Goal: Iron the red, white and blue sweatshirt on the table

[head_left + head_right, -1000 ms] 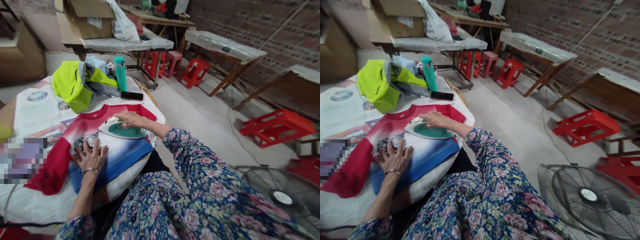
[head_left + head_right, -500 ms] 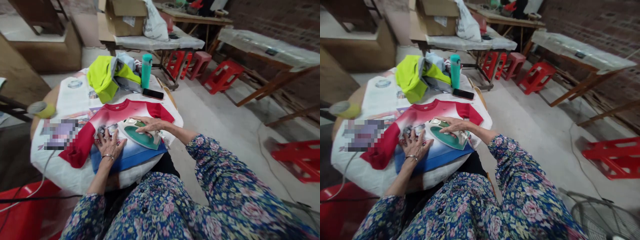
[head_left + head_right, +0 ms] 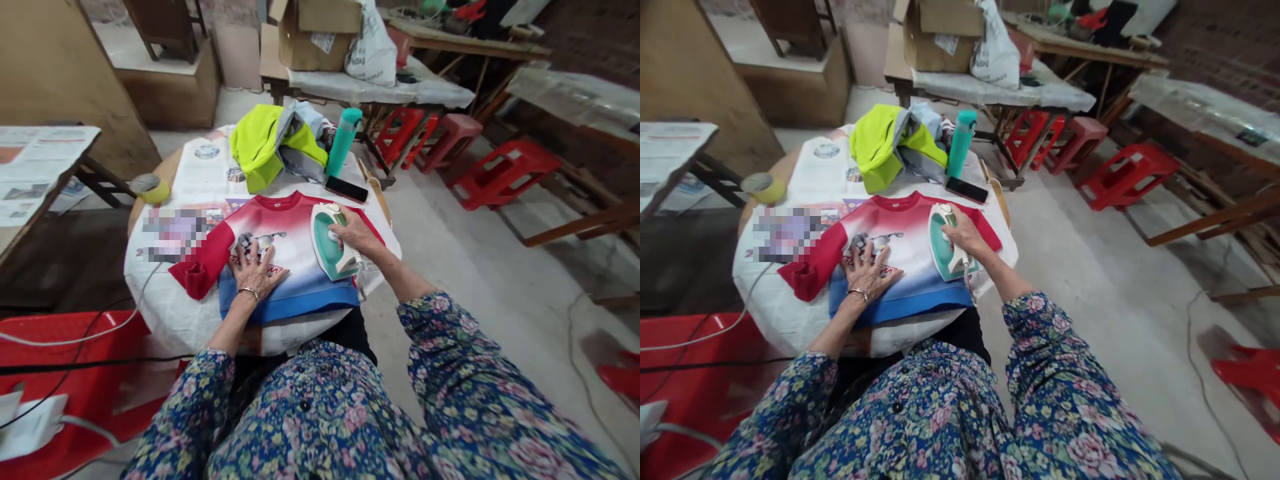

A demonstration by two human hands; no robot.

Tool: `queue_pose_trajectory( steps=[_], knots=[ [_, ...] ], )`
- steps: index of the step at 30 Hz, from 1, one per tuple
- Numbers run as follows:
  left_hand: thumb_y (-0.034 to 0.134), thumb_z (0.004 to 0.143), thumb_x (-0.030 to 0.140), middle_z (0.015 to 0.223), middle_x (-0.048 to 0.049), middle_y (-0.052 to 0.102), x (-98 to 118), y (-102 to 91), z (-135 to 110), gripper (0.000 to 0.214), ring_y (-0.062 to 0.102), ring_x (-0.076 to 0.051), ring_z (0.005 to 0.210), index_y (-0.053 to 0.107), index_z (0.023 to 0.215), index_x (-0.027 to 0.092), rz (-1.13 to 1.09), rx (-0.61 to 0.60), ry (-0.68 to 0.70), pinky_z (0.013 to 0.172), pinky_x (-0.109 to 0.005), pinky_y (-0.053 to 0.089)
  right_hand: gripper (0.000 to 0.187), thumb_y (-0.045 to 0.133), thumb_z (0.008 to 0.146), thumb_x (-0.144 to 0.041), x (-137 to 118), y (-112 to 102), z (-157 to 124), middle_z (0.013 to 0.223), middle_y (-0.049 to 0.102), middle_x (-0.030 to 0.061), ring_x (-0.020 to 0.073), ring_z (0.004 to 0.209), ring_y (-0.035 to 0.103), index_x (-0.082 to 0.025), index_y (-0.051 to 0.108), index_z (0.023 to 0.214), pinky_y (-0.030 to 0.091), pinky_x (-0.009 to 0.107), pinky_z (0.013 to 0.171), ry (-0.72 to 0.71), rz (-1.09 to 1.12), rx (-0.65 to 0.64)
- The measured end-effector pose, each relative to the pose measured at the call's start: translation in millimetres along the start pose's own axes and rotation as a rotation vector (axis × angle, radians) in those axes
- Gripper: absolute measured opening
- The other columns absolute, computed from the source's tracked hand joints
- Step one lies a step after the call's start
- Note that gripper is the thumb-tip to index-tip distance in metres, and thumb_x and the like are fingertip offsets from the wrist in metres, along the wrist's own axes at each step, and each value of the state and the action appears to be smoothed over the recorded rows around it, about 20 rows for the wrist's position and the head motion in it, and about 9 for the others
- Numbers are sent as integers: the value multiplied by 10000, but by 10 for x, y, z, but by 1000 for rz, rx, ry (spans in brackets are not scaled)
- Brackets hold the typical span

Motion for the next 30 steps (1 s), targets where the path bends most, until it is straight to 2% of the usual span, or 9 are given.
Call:
queue_pose_trajectory(
  steps=[3,7,11,13,16,20,23,26,30],
  knots=[
    [689,966,721,1921,-113,220,-1,6,-5,877,100,-541,1761,493,1748,377,-8,-11,10,1345,-859,64,773,641,935,-97,-35,81,-215,652,586,-65,126,437,538,-124,526,1699,490,222,451,41,5,-37],
    [711,911,783,1924,-136,205,-51,27,3,990,61,-556,1759,472,1762,337,-8,19,47,1355,-841,61,842,662,926,-116,-156,296,-459,688,623,-66,104,437,520,-147,478,1747,480,208,453,-16,40,-161],
    [705,875,828,1929,-153,166,-128,56,44,1079,30,-588,1749,426,1786,320,13,-1,74,1326,-881,106,870,661,942,-133,-250,516,-484,712,655,-63,108,474,552,-154,422,1778,521,214,500,-21,93,-281],
    [699,872,840,1930,-161,156,-155,50,59,1095,30,-598,1745,419,1789,310,28,1,91,1317,-888,128,862,653,950,-138,-275,558,-430,713,662,-62,121,500,585,-157,419,1779,545,223,534,-17,80,-288],
    [661,890,865,1928,-180,147,-174,20,59,1103,31,-602,1742,406,1795,289,28,1,127,1313,-888,135,816,653,956,-144,-281,472,-327,767,690,-43,137,547,629,-169,468,1750,584,242,597,2,20,-190],
    [633,885,914,1926,-210,122,-175,-21,51,1139,55,-626,1729,407,1794,266,17,-11,145,1296,-902,158,737,601,976,-113,-213,180,-249,872,723,2,154,599,663,-181,528,1707,620,279,664,70,-43,9],
    [632,881,924,1923,-219,128,-166,-23,57,1146,66,-638,1723,410,1793,267,19,-19,129,1294,-907,149,717,585,979,-98,-124,-2,-290,865,722,9,158,605,669,-170,538,1690,633,292,698,100,-73,106],
    [650,892,887,1924,-206,137,-150,-11,63,1113,52,-635,1726,415,1790,273,32,-2,115,1294,-912,142,745,602,967,-108,-76,-43,-421,849,707,-5,157,585,666,-190,524,1703,636,303,697,77,-99,107],
    [671,905,832,1921,-189,175,-147,-6,63,1044,65,-623,1730,459,1769,285,49,36,102,1300,-909,136,767,635,969,-154,-167,93,-621,876,714,-7,145,555,639,-220,506,1723,608,286,635,-10,-35,-21]
  ],
)
Point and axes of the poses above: each hand's wrist, its own z-axis towards the middle knuckle, its own y-axis out of the palm, x = y × z, the point moved 4 cm from there along z, towards the middle knuckle
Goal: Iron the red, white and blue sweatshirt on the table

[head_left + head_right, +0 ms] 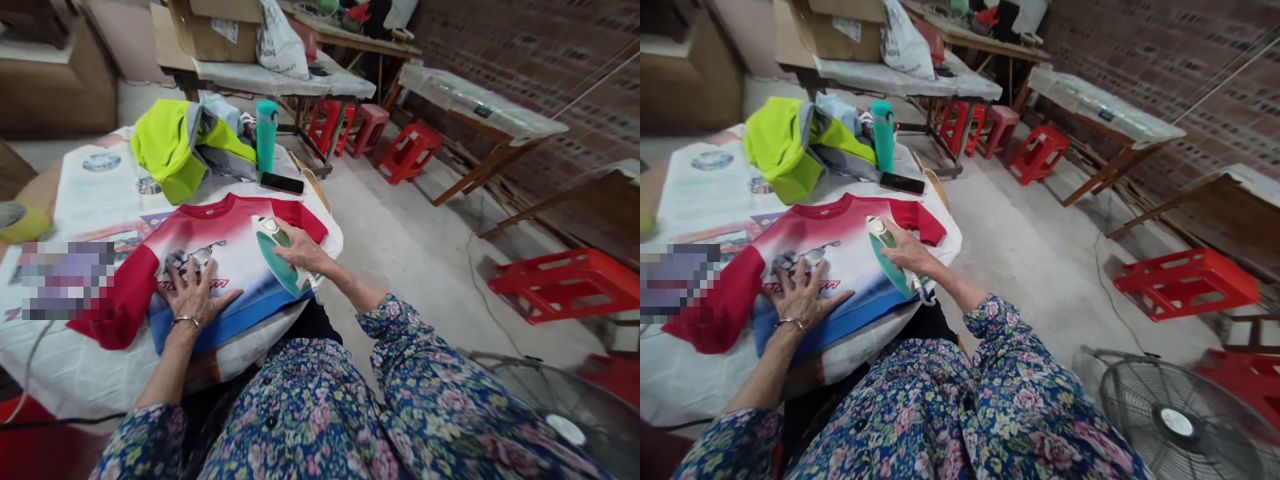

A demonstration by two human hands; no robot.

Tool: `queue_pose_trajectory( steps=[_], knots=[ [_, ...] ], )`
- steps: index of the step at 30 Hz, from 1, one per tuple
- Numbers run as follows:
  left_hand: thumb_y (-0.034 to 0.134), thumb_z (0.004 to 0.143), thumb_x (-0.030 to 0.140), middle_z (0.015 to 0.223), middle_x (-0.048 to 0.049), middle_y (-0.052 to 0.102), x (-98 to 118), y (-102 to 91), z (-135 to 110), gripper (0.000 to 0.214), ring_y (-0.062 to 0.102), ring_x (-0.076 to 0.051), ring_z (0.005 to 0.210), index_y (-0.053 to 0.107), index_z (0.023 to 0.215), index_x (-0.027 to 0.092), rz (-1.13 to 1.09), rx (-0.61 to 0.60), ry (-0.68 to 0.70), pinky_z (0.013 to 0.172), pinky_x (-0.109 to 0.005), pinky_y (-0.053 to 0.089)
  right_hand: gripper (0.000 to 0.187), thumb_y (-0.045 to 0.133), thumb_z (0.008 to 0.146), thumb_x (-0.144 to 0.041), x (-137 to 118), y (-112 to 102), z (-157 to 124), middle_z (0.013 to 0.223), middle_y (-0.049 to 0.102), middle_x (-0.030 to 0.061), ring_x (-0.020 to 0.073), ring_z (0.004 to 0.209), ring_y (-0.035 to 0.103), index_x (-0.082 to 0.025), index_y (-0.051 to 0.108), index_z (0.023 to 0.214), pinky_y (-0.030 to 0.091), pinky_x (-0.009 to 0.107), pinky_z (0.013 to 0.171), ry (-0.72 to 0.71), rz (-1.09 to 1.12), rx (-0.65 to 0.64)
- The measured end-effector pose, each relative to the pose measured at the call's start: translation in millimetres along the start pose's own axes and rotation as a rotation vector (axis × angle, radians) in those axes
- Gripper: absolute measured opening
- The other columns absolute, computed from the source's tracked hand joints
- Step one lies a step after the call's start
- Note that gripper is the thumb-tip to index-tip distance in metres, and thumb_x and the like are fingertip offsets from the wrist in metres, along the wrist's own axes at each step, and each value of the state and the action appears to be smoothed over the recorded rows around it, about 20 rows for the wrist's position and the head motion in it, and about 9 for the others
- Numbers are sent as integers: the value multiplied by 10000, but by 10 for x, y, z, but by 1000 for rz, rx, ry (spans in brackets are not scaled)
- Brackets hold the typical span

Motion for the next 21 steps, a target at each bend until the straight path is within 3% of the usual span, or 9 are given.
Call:
queue_pose_trajectory(
  steps=[5,9,12,17,21],
  knots=[
    [688,904,804,1904,-192,241,-27,-7,6,1006,116,-608,1729,505,1744,281,-15,39,33,1314,-894,133,850,655,967,-161,-187,281,-12,867,709,-9,129,553,615,-203,414,1781,548,236,556,-26,89,-192],
    [728,878,798,1900,-212,239,-45,16,10,1042,131,-613,1727,494,1749,275,-13,32,42,1302,-895,183,847,648,961,-147,-156,387,137,830,676,-31,117,544,606,-220,425,1775,526,210,535,-14,92,-214],
    [724,894,797,1903,-206,234,-30,21,-2,1026,128,-616,1726,493,1749,279,-9,46,52,1299,-908,158,803,632,967,-119,-46,275,232,813,662,-33,114,541,593,-195,466,1749,518,203,539,28,77,-137],
    [739,877,824,1904,-206,230,-19,33,-9,1058,105,-620,1729,498,1747,274,-13,19,22,1297,-905,181,739,594,978,-77,91,-107,232,825,669,-18,126,559,605,-185,521,1705,557,233,598,100,-26,77],
    [720,891,833,1909,-209,208,-42,31,5,1051,117,-587,1742,486,1754,280,-56,27,47,1314,-881,185,757,608,945,-70,120,-195,82,737,642,-32,155,558,623,-178,539,1691,615,290,653,120,-76,77]
  ],
)
Point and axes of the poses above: each hand's wrist, its own z-axis towards the middle knuckle, its own y-axis out of the palm, x = y × z, the point moved 4 cm from there along z, towards the middle knuckle
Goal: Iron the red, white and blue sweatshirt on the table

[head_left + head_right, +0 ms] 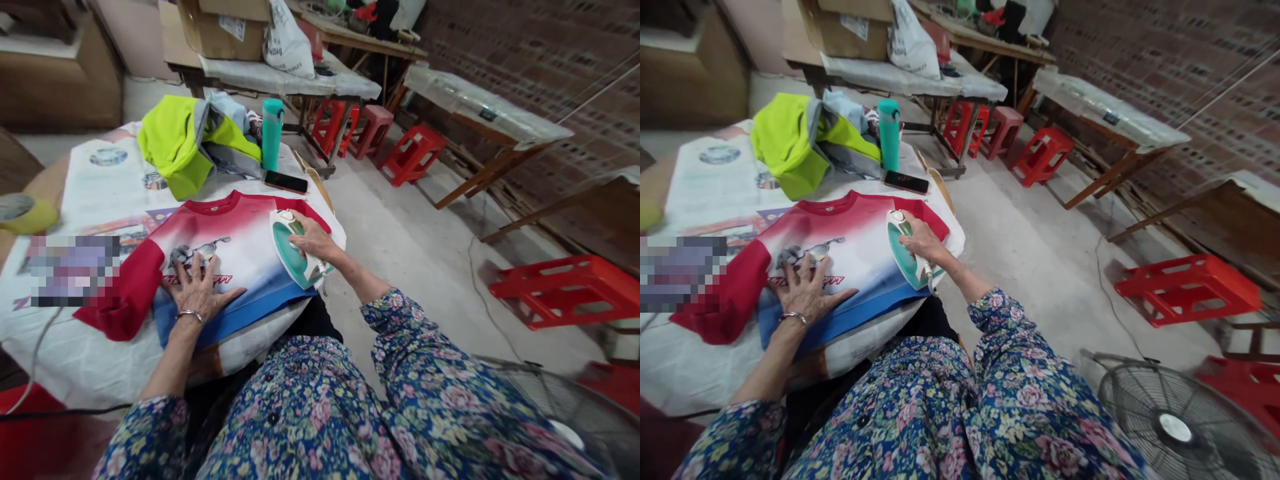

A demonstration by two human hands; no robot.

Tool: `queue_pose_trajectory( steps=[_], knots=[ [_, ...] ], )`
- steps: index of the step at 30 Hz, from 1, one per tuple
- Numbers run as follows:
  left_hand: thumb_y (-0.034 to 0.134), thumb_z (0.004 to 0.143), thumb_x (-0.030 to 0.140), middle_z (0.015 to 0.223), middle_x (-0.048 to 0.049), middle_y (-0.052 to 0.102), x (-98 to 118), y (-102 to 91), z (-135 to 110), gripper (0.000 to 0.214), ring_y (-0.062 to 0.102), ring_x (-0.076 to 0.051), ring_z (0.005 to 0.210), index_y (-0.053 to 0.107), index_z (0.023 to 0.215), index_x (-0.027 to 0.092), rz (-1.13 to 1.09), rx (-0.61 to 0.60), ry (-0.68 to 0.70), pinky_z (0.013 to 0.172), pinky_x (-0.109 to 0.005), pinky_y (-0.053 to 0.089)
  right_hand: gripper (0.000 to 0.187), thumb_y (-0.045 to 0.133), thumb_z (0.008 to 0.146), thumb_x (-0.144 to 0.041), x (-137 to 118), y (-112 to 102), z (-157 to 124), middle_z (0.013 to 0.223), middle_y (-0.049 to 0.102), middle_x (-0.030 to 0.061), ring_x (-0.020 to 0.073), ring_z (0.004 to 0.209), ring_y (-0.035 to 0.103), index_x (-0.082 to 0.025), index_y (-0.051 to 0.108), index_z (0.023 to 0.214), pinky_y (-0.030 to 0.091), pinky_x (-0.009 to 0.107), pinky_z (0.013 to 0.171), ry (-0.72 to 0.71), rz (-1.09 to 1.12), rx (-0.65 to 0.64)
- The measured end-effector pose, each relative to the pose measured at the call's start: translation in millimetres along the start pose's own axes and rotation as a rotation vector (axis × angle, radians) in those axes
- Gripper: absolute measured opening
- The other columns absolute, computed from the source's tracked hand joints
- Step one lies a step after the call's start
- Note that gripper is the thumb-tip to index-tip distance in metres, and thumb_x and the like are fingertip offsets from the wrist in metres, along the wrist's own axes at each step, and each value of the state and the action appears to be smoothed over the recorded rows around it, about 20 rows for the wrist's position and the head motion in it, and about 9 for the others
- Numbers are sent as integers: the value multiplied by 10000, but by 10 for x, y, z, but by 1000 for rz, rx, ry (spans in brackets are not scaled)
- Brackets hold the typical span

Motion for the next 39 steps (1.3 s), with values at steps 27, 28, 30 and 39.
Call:
queue_pose_trajectory(
  steps=[27,28,30,39],
  knots=[
    [712,931,645,1769,-204,510,146,255,-813,800,357,-489,1697,660,1603,214,-108,173,115,1375,-770,198,845,655,925,-115,-21,298,-565,923,743,13,138,591,591,-191,487,1750,581,279,616,-56,84,-120],
    [672,966,606,1730,-196,564,130,227,-838,716,416,-454,1673,686,1560,207,-141,199,97,1390,-717,223,833,660,923,-122,-72,341,-566,988,764,33,143,633,606,-199,506,1738,597,285,648,-103,86,-134],
    [552,1046,492,1625,-176,669,71,182,-918,539,524,-375,1610,732,1460,198,-198,262,28,1404,-610,270,824,661,925,-134,-175,463,-570,1057,779,45,148,688,618,-217,516,1732,613,286,685,-170,101,-181],
    [418,1064,316,1528,-179,693,-210,170,-1294,394,522,-389,1565,772,1220,237,-225,354,-359,1396,-688,189,890,649,952,-126,-408,985,-645,904,720,-8,112,596,558,-212,409,1805,521,213,542,-185,145,-569]
  ],
)
Point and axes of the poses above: each hand's wrist, its own z-axis towards the middle knuckle, its own y-axis out of the palm, x = y × z, the point moved 4 cm from there along z, towards the middle knuckle
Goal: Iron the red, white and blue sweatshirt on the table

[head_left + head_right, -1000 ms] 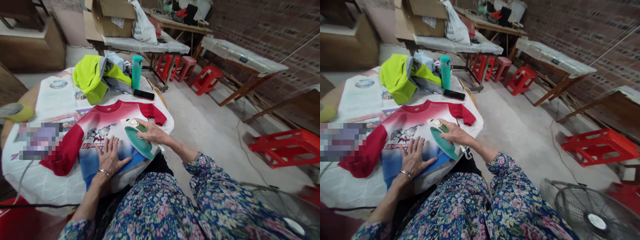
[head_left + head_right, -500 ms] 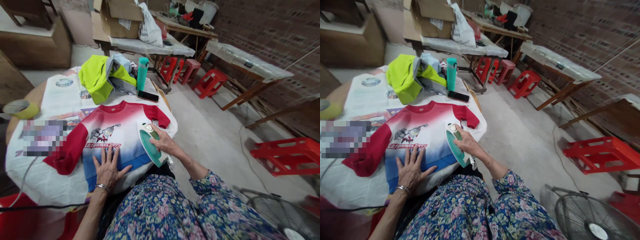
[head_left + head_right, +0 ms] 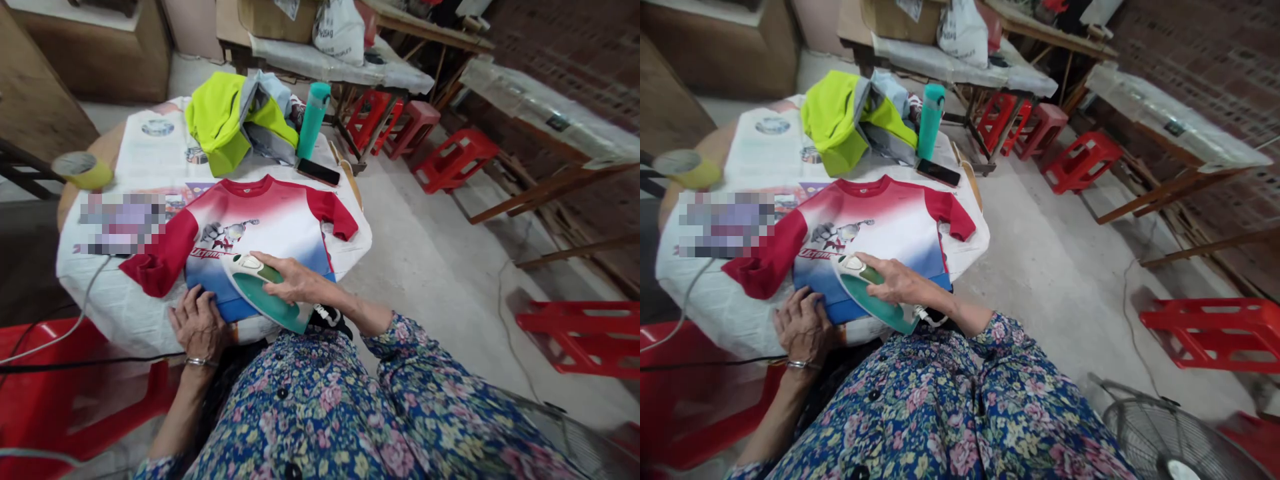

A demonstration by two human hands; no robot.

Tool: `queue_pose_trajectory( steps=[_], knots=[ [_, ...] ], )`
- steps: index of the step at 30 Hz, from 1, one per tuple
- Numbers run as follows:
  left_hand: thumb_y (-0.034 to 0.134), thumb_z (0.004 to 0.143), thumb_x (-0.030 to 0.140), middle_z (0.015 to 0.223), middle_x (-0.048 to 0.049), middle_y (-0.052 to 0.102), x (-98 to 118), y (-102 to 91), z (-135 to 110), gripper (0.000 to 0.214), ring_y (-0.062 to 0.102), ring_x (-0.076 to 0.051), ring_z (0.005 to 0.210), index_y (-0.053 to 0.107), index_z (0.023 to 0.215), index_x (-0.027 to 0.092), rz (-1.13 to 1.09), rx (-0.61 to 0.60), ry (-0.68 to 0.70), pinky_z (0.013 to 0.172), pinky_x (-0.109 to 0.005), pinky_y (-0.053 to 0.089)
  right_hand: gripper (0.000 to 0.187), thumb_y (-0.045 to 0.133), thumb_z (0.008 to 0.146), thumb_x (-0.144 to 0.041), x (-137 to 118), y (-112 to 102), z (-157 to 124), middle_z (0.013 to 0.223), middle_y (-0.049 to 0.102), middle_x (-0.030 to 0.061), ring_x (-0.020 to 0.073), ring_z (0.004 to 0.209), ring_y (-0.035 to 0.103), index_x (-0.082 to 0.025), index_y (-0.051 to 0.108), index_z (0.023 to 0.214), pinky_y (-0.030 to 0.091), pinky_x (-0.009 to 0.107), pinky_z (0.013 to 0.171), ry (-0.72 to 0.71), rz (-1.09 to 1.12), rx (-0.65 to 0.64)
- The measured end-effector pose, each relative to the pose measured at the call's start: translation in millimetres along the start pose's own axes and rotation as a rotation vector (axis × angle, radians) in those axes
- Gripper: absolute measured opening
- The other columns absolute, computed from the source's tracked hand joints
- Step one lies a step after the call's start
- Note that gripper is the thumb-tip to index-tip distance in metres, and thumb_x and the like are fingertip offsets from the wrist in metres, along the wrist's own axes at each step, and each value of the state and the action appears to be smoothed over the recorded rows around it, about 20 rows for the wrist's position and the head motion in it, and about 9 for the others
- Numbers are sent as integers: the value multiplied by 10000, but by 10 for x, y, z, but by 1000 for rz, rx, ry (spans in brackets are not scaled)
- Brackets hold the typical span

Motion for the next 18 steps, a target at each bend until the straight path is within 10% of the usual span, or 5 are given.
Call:
queue_pose_trajectory(
  steps=[10,18],
  knots=[
    [485,1033,285,1686,-207,569,-87,117,-81,416,370,-411,1685,756,1339,206,-59,-84,14,1415,-698,98,797,636,908,-128,355,-879,-317,711,638,-45,127,479,546,-168,538,1698,559,267,545,213,-83,479],
    [542,1010,404,1375,-152,767,-209,153,9,237,624,-414,1438,725,991,256,-234,245,113,1328,-796,198,816,603,906,-123,147,-1076,57,859,713,1,160,582,636,-184,506,1713,594,298,653,114,-155,534]
  ],
)
Point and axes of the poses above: each hand's wrist, its own z-axis towards the middle knuckle, its own y-axis out of the palm, x = y × z, the point moved 4 cm from there along z, towards the middle knuckle
